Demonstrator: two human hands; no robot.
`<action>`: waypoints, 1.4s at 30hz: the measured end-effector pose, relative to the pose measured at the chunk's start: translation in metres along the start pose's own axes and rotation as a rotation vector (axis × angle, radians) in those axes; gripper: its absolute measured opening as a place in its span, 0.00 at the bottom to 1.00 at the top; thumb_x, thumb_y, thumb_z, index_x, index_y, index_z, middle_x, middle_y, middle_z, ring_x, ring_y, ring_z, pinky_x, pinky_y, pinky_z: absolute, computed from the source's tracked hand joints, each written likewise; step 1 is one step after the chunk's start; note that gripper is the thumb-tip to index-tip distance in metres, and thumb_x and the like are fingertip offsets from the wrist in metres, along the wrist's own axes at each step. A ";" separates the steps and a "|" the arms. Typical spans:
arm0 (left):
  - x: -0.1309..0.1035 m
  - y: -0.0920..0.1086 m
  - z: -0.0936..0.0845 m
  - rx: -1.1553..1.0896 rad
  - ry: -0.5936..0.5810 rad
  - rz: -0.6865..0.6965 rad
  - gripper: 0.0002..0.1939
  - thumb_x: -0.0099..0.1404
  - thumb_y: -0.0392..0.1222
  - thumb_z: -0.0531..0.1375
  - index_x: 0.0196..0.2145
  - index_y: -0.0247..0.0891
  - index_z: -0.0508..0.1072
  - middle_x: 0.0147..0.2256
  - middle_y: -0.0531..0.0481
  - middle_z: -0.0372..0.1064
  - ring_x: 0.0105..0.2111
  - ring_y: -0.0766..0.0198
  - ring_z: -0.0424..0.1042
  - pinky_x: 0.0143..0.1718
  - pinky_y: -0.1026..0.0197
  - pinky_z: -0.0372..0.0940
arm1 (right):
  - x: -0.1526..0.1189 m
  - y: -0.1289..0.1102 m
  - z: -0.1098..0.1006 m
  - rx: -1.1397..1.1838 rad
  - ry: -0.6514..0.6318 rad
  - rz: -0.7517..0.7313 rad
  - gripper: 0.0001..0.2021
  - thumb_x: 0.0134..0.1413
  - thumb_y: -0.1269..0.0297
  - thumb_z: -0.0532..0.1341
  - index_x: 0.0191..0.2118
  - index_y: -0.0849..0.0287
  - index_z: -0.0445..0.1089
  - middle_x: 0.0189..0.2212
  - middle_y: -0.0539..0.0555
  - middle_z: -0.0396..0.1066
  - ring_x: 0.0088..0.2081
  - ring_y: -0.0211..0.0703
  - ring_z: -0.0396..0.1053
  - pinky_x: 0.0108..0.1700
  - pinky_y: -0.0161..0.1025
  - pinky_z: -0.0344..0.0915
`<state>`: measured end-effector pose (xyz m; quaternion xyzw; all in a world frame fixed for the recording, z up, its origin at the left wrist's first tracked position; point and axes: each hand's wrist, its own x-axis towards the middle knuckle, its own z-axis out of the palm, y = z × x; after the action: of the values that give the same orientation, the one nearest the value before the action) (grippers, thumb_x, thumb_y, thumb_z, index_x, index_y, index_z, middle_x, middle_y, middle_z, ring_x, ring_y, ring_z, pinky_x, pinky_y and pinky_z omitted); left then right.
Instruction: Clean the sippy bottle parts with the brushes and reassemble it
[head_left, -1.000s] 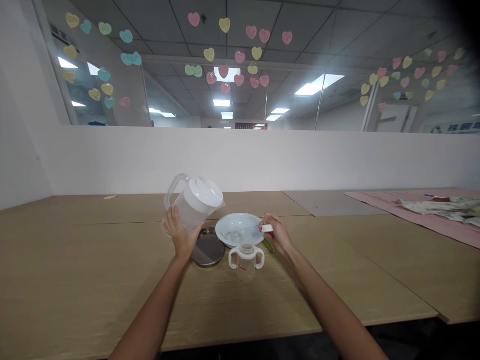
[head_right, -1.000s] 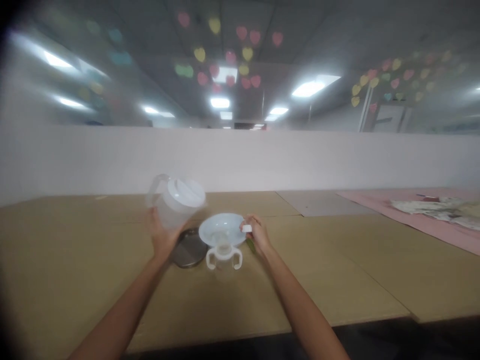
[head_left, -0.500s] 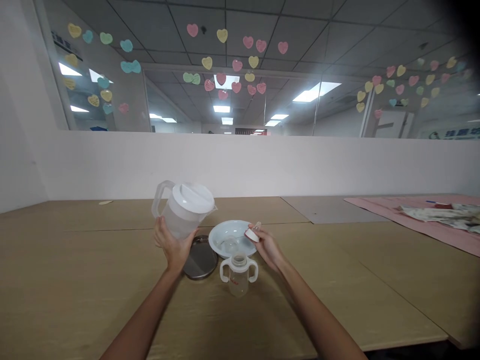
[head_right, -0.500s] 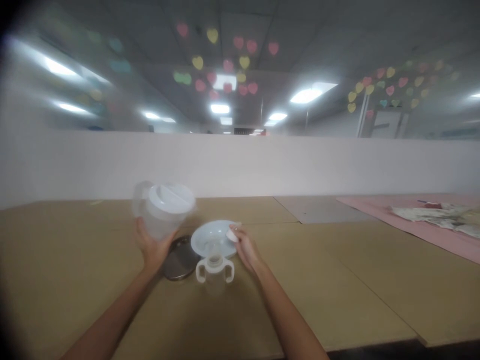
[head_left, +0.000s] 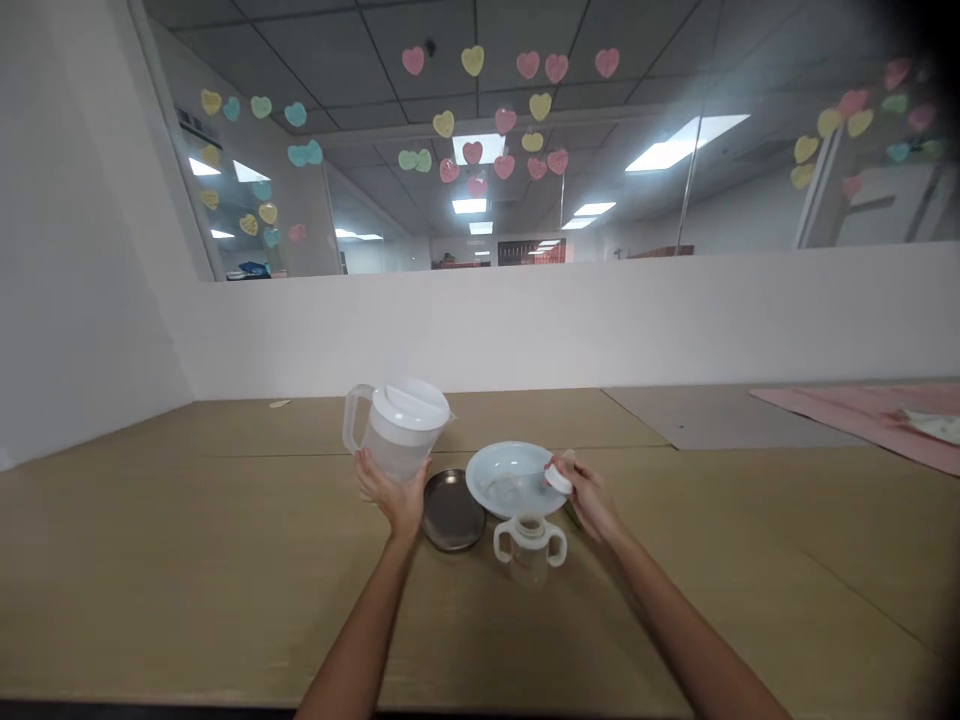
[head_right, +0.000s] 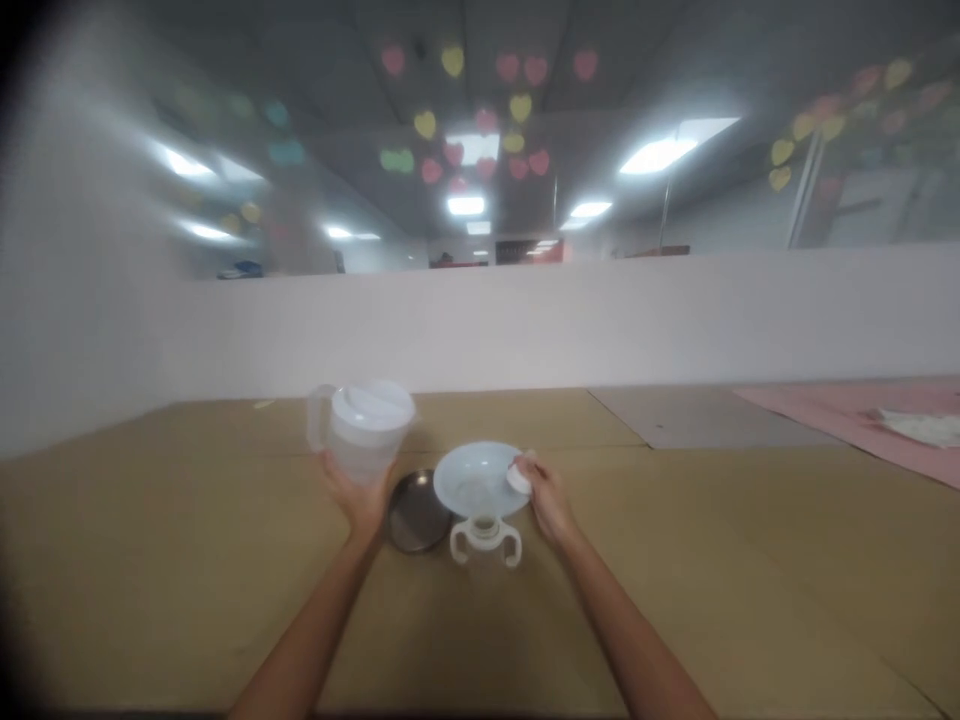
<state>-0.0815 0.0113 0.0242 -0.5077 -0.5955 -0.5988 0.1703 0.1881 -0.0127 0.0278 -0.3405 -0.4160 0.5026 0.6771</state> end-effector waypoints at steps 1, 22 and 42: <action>0.000 0.000 0.000 0.002 0.030 -0.020 0.50 0.51 0.55 0.59 0.58 0.31 0.32 0.58 0.26 0.35 0.57 0.39 0.39 0.53 0.36 0.42 | -0.001 -0.001 0.000 0.000 -0.005 -0.010 0.13 0.36 0.58 0.66 0.29 0.61 0.71 0.27 0.51 0.70 0.28 0.37 0.65 0.30 0.34 0.63; -0.008 0.011 0.001 0.020 0.000 0.317 0.39 0.51 0.51 0.59 0.56 0.32 0.50 0.57 0.31 0.45 0.58 0.44 0.40 0.54 0.38 0.36 | -0.005 -0.009 -0.008 -1.053 -0.016 -0.405 0.15 0.46 0.50 0.56 0.27 0.56 0.72 0.27 0.53 0.71 0.30 0.44 0.65 0.33 0.38 0.56; -0.003 0.005 -0.002 0.038 -0.122 0.542 0.27 0.54 0.46 0.57 0.52 0.42 0.61 0.57 0.42 0.51 0.58 0.47 0.44 0.56 0.41 0.33 | -0.001 0.020 -0.006 -0.987 0.051 -0.561 0.15 0.44 0.67 0.52 0.42 0.58 0.61 0.32 0.53 0.63 0.34 0.42 0.62 0.39 0.39 0.58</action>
<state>-0.0773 0.0076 0.0247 -0.6804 -0.4581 -0.4884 0.2977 0.1850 -0.0083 0.0074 -0.5049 -0.6597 0.0413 0.5552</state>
